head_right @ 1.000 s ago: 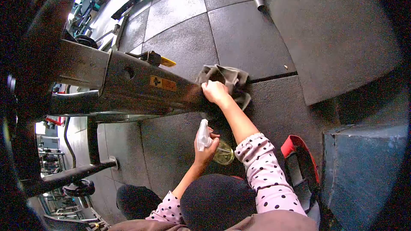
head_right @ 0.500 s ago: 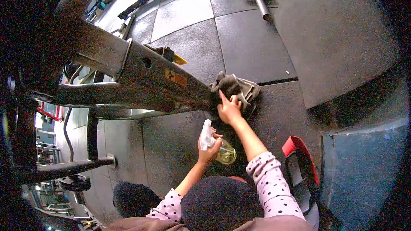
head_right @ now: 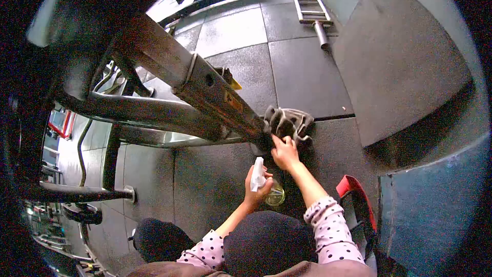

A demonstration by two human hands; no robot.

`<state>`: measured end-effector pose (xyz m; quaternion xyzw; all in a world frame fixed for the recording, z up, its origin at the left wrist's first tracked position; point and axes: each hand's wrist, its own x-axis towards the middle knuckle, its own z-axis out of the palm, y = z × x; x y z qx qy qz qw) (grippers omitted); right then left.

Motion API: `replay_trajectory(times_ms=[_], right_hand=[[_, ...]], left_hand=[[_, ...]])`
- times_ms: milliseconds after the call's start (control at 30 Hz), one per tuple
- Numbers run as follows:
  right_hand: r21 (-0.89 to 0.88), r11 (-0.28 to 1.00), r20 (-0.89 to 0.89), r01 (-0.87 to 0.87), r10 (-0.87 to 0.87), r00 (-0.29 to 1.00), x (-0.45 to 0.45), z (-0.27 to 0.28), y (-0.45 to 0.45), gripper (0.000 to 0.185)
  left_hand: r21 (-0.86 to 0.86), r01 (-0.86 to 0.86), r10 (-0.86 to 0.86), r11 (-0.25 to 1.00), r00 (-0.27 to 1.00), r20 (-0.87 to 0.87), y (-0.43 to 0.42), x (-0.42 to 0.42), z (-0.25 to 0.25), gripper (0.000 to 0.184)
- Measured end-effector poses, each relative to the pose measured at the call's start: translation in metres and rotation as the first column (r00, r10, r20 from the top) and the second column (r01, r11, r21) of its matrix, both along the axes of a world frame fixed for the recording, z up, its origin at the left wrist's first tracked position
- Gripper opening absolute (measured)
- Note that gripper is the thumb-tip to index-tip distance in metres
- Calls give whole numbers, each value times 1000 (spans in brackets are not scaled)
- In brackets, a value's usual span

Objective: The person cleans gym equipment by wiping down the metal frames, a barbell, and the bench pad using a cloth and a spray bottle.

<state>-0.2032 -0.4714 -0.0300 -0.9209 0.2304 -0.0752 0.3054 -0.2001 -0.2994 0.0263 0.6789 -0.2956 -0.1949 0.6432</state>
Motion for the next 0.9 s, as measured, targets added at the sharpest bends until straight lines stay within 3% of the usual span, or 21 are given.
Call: replay_trajectory(times_ms=[67,100,233,300,433,500,567,667,767,900], right_hand=[[-32,999,18,-41,42,999,-22,12,15,55],[-39,999,-71,-8,5,997,-28,15,23,56],[-109,994,-21,13,-15,1000,-6,7,22,63],[-120,991,-76,56,-66,995,14,7,10,66],[-139,990,-363,-8,-43,931,55,34,-27,70],[-67,997,-376,-31,3,927,64,44,-38,68],[-148,983,-346,-110,53,937,78,8,-49,69],[-137,988,-271,-65,26,962,50,34,-24,69],[-281,950,-93,-135,113,989,8,-4,-13,60],[-224,966,-33,-130,126,991,-43,7,5,57]], left_hand=[[-8,-2,2,1000,1000,-3,1,-1,-2,40],[-8,5,-5,1000,1000,7,2,-2,-2,39],[18,15,-16,1000,998,54,8,2,0,35],[35,-2,0,999,997,73,12,5,2,35],[84,-118,94,989,964,250,33,28,8,30],[83,-173,143,981,948,286,43,40,4,30],[70,-209,183,975,943,277,48,49,4,31],[11,-229,220,973,949,226,51,57,5,34],[-29,-212,213,977,946,243,45,59,8,34],[-58,-255,260,965,957,130,30,57,11,28]])
